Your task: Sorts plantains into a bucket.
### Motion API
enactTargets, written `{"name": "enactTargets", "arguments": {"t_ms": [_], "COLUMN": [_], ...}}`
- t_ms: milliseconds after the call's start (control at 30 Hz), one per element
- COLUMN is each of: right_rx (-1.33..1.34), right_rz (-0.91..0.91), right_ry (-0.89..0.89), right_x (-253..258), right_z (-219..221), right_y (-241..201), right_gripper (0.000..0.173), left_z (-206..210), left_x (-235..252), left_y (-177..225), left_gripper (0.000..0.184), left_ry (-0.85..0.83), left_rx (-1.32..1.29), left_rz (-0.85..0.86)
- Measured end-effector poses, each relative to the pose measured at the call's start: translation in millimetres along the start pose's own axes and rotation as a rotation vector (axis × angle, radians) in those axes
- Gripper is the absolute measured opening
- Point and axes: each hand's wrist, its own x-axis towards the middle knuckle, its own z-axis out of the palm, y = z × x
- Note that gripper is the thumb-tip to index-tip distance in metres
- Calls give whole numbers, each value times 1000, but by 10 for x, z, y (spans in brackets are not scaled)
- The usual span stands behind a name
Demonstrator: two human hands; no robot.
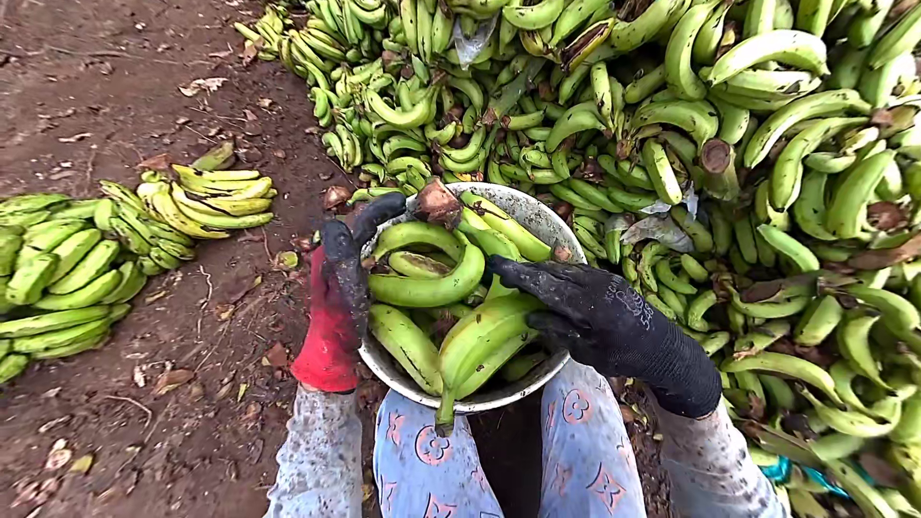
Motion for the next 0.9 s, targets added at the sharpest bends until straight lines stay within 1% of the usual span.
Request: {"name": "enactTargets", "arguments": {"t_ms": [67, 100, 167, 200, 233, 267, 333, 367, 400, 433, 500, 533, 567, 600, 633, 667, 700, 733, 767, 800, 833, 867, 900], "right_rx": [-58, -115, -131, -89, -53, -32, -43, -89, -156, -230, -342, -336, -262, -127, 73, 300, 506, 632, 664, 601, 469, 334, 228], "right_rz": [74, 100, 127, 107, 60, 4, -82, -102, -119, -129, -113, -151, -199, -248, -279, -278, -236, -162, -43, 146, 404, 690, 952], "right_ry": [-70, -111, -175, -160, -86, 26, 211, 244, 236, 190, -16, -150, -253, -293, -269, -189, -67, 110, 311, 483, 571, 584, 514], "right_x": [-46, -38, 25, 44, 37, 19, -17, -31, -39, -44, -42, -48, -69, -108, -147, -193, -270, -387, -550, -759, -1010, -1227, -1419], "right_z": [22, 70, 128, 103, 45, -54, -345, -485, -572, -572, -286, -89, 23, 4, -104, -235, -368, -465, -477, -377, -176, 95, 426], "right_y": [-27, -66, -137, -127, -96, -74, -96, -126, -149, -172, -184, -123, -41, 51, 136, 208, 280, 379, 529, 723, 944, 1237, 1602], "right_gripper": [58, 60, 59, 58, 56, 53, 44, 41, 36, 31, 19, 29, 44, 52, 51, 48, 44, 39, 38, 37, 35, 31, 34], "left_z": [22, 29, 33, 35, 40, 45, 43, 38, 37, 38, 46, 31, 19, 16, 15, 2, -2, 4, 9, 10, 19, 31, 41], "left_x": [-86, -104, -126, -125, -112, -91, -72, -71, -69, -81, -83, -79, -84, -86, -88, -97, -102, -96, -93, -80, -50, -19, -6], "left_y": [53, 76, 79, 81, 88, 96, 109, 118, 119, 113, 118, 112, 102, 93, 86, 67, 52, 45, 35, 19, -2, -12, 2], "left_gripper": [49, 46, 44, 44, 44, 43, 42, 42, 43, 42, 42, 43, 43, 44, 45, 44, 44, 44, 43, 44, 45, 45, 45], "left_ry": [45, 55, 59, 55, 52, 52, 50, 36, 21, 10, 10, 5, -1, -5, -3, -7, -3, 10, 25, 35, 47, 56, 62], "left_rx": [155, 224, 285, 281, 275, 275, 295, 305, 314, 324, 359, 376, 378, 375, 362, 349, 334, 317, 290, 270, 263, 266, 285], "left_rz": [-90, -133, -176, -175, -163, -148, -141, -145, -145, -144, -149, -171, -188, -186, -178, -173, -175, -179, -189, -201, -203, -203, -214]}}
